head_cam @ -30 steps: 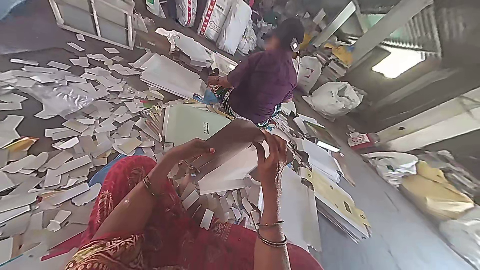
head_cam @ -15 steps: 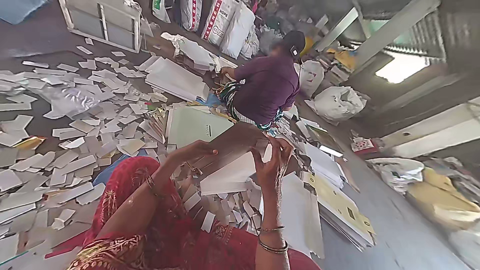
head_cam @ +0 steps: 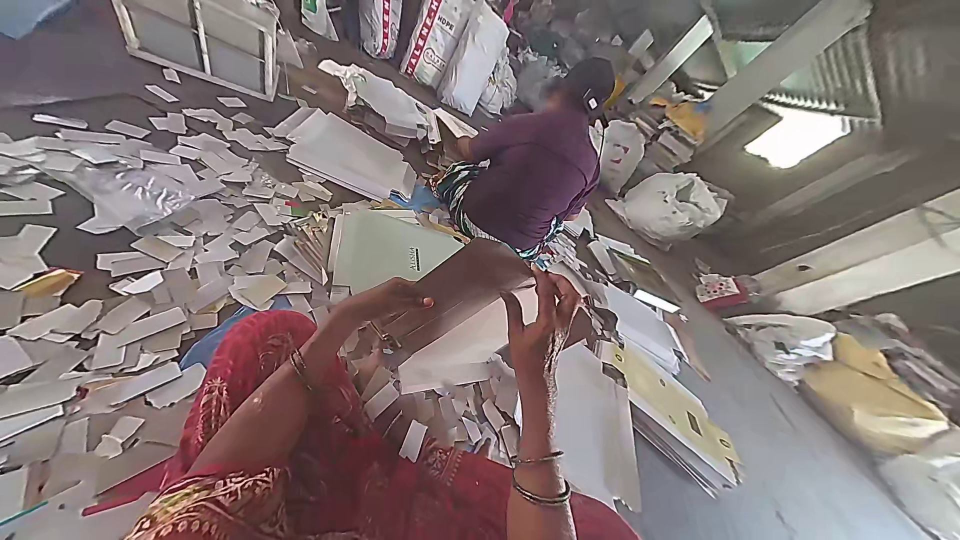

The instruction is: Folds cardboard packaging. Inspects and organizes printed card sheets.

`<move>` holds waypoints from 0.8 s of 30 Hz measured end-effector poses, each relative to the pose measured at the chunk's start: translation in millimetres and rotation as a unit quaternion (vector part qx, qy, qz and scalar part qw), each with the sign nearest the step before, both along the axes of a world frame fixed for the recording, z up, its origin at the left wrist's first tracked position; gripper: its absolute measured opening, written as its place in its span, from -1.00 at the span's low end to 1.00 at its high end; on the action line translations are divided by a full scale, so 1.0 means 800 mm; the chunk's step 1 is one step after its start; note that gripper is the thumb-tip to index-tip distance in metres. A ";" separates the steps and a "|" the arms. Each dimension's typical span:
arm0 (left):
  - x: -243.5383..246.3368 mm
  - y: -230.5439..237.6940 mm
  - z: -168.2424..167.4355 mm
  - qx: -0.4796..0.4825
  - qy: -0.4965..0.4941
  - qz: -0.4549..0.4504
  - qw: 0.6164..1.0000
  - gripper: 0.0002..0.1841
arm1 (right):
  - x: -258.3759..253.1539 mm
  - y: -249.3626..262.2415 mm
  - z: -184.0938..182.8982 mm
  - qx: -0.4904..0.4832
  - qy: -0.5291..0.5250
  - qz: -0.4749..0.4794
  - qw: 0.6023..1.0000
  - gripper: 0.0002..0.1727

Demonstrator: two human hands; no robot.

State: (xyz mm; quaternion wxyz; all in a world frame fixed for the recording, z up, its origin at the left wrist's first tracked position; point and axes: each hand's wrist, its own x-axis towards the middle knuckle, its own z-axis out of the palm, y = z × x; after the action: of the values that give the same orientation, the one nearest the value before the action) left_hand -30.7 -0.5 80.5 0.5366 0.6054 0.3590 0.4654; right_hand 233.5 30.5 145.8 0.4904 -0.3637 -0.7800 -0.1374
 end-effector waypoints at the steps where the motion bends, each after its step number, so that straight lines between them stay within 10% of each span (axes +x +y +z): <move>1: 0.000 0.000 0.000 -0.003 -0.002 0.000 1.000 -0.89 | -0.003 0.000 -0.003 -0.006 0.010 0.010 1.000 -0.40; 16: -0.005 -0.004 0.001 -0.030 -0.007 0.004 1.000 -0.88 | 0.064 -0.006 0.026 0.076 0.138 -0.092 0.983 -0.49; 24: -0.003 -0.021 0.015 -0.065 -0.009 -0.022 0.998 -0.81 | 0.123 0.015 0.044 -0.074 -0.051 -0.042 0.995 -0.37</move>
State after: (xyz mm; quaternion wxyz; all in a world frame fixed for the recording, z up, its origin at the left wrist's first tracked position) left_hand -33.1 -17.1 92.9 0.5883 0.5730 0.3698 0.4347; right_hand 331.8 42.8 181.3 0.4150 -0.4239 -0.7964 -0.1179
